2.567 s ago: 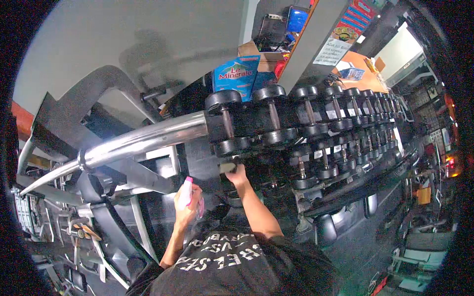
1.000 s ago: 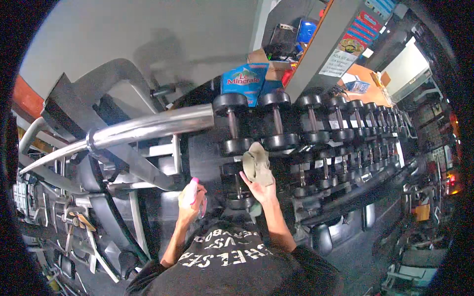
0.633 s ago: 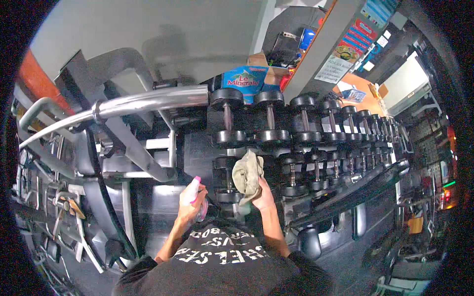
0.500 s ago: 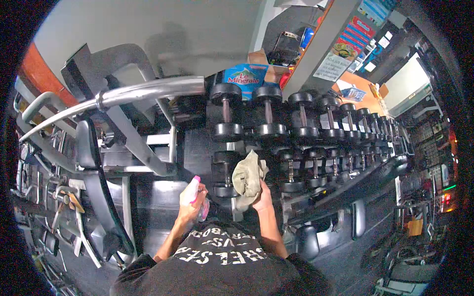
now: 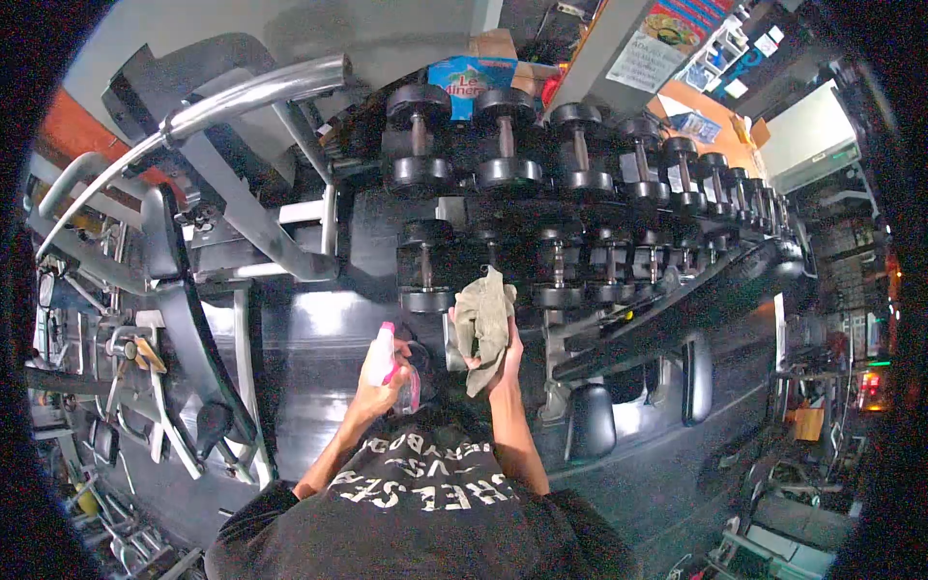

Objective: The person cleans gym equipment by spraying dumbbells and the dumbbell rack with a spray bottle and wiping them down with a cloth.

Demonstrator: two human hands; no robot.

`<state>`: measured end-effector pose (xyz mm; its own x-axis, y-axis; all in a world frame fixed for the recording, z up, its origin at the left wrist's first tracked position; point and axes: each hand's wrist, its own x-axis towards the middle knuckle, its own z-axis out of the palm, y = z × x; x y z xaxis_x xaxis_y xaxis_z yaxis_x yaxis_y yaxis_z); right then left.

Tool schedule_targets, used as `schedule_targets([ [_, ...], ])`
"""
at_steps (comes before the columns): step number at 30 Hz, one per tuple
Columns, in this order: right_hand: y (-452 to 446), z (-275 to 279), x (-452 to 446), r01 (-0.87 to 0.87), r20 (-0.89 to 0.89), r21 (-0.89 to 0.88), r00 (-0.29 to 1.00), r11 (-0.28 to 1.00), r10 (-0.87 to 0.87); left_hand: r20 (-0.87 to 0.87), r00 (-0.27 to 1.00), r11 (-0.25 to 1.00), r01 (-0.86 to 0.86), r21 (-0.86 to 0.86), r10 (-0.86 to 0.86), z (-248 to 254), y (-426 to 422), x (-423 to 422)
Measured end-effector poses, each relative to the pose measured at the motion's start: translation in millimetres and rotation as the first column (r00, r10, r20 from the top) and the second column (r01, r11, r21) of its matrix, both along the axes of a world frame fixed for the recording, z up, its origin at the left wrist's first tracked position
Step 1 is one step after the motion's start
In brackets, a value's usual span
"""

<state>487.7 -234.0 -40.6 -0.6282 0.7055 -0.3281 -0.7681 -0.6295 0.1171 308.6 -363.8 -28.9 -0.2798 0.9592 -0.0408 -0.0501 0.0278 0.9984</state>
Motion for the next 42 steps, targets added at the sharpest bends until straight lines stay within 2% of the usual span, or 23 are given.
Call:
schedule_targets([
  [1,0.7,-1.7,2.3,0.001,-0.001,-0.004,1.000,1.000,-0.001,0.010,1.000,0.999,0.026,-0.033,-0.026,1.7,2.1,1.5],
  [3,6.1,-6.4,5.5,-0.012,0.198,0.085,0.980,0.996,-0.005,-0.035,0.998,0.998,0.055,-0.042,-0.056,4.1,11.5,0.3],
  [4,10.8,-3.2,3.2,-0.009,0.197,0.091,0.980,0.996,-0.009,-0.035,0.998,0.998,0.058,-0.036,-0.059,-2.9,18.0,-1.2],
  [6,23.2,10.4,-2.7,0.025,0.257,0.087,0.965,0.996,-0.046,-0.006,0.999,0.995,0.037,0.096,-0.036,-23.0,35.8,-4.9],
  [7,30.4,14.8,-6.4,0.052,0.243,0.090,0.967,0.995,-0.072,-0.120,0.992,0.990,0.048,0.130,-0.033,-23.4,44.7,-12.0],
  [8,36.5,10.2,-4.5,0.036,0.258,0.132,0.964,0.991,-0.069,-0.120,0.992,0.991,0.056,0.125,-0.041,-27.7,52.8,-17.0],
  [10,52.1,6.0,-5.5,0.028,0.253,0.106,0.966,0.994,-0.055,0.139,0.990,0.999,0.032,0.037,-0.037,-31.5,70.0,-24.1],
  [11,59.3,1.7,-6.3,0.020,0.204,0.150,0.978,0.989,-0.051,0.204,0.979,1.000,0.020,0.009,-0.021,-29.1,79.1,-27.0],
  [12,65.3,-2.3,-7.8,0.017,0.211,0.142,0.976,0.990,-0.047,0.182,0.983,0.998,-0.009,-0.058,0.019,-25.8,86.4,-28.9],
  [14,79.7,-6.9,-11.7,0.016,0.298,0.111,0.953,0.994,-0.049,-0.154,0.988,0.995,-0.028,-0.100,0.013,-33.1,101.4,-36.1],
  [16,89.9,-5.9,-17.3,0.059,0.349,0.047,0.934,0.997,-0.072,-0.179,0.978,0.984,-0.133,-0.117,0.111,-39.7,113.8,-35.0],
  [18,99.9,-20.8,-14.9,0.006,0.283,0.076,0.959,0.997,-0.027,-0.110,0.982,0.963,-0.174,-0.205,0.154,-48.6,122.0,-35.4],
  [22,121.5,-27.4,-19.4,-0.062,0.305,-0.050,0.949,0.997,0.074,-0.157,0.959,0.928,-0.269,-0.258,0.234,-69.2,145.6,-27.1],
  [24,141.3,-44.1,-18.1,-0.135,0.237,-0.028,0.962,0.990,0.138,-0.133,0.949,0.908,-0.313,-0.278,0.286,-79.0,161.9,-23.5],
  [26,153.4,-66.6,-9.6,-0.207,0.333,-0.137,0.911,0.969,0.242,-0.159,0.945,0.884,-0.323,-0.337,0.284,-90.7,172.6,-17.6],
  [27,161.3,-95.3,3.1,-0.265,0.380,-0.097,0.881,0.959,0.282,-0.222,0.917,0.882,-0.385,-0.271,0.332,-108.8,180.8,-13.2],
  [28,171.2,-98.0,3.8,-0.339,0.495,-0.109,0.797,0.935,0.347,-0.237,0.910,0.871,-0.401,-0.285,0.341,-114.7,188.1,-11.5],
  [30,191.2,-116.7,14.6,-0.401,0.498,-0.151,0.759,0.903,0.420,-0.178,0.911,0.830,-0.413,-0.374,0.373,-127.3,202.3,-8.3],
  [32,209.3,-127.9,24.8,-0.432,0.490,-0.104,0.762,0.896,0.424,-0.215,0.902,0.813,-0.431,-0.392,0.374,-140.7,217.2,-6.8],
  [34,219.0,-131.6,24.6,-0.402,0.340,-0.116,0.843,0.908,0.417,-0.204,0.899,0.772,-0.437,-0.461,0.387,-157.5,230.1,-7.6],
  [35,220.6,-144.5,29.5,-0.375,0.328,-0.174,0.850,0.911,0.412,-0.243,0.895,0.794,-0.444,-0.415,0.374,-173.2,234.8,-8.9],
  [39,219.5,-176.7,44.6,-0.445,0.376,-0.143,0.802,0.884,0.464,-0.316,0.882,0.750,-0.465,-0.470,0.348,-207.7,248.0,-7.8],
  [42,215.9,-191.5,52.0,-0.429,0.386,-0.176,0.798,0.886,0.463,-0.327,0.875,0.734,-0.480,-0.481,0.358,-201.3,252.3,-5.5],
])
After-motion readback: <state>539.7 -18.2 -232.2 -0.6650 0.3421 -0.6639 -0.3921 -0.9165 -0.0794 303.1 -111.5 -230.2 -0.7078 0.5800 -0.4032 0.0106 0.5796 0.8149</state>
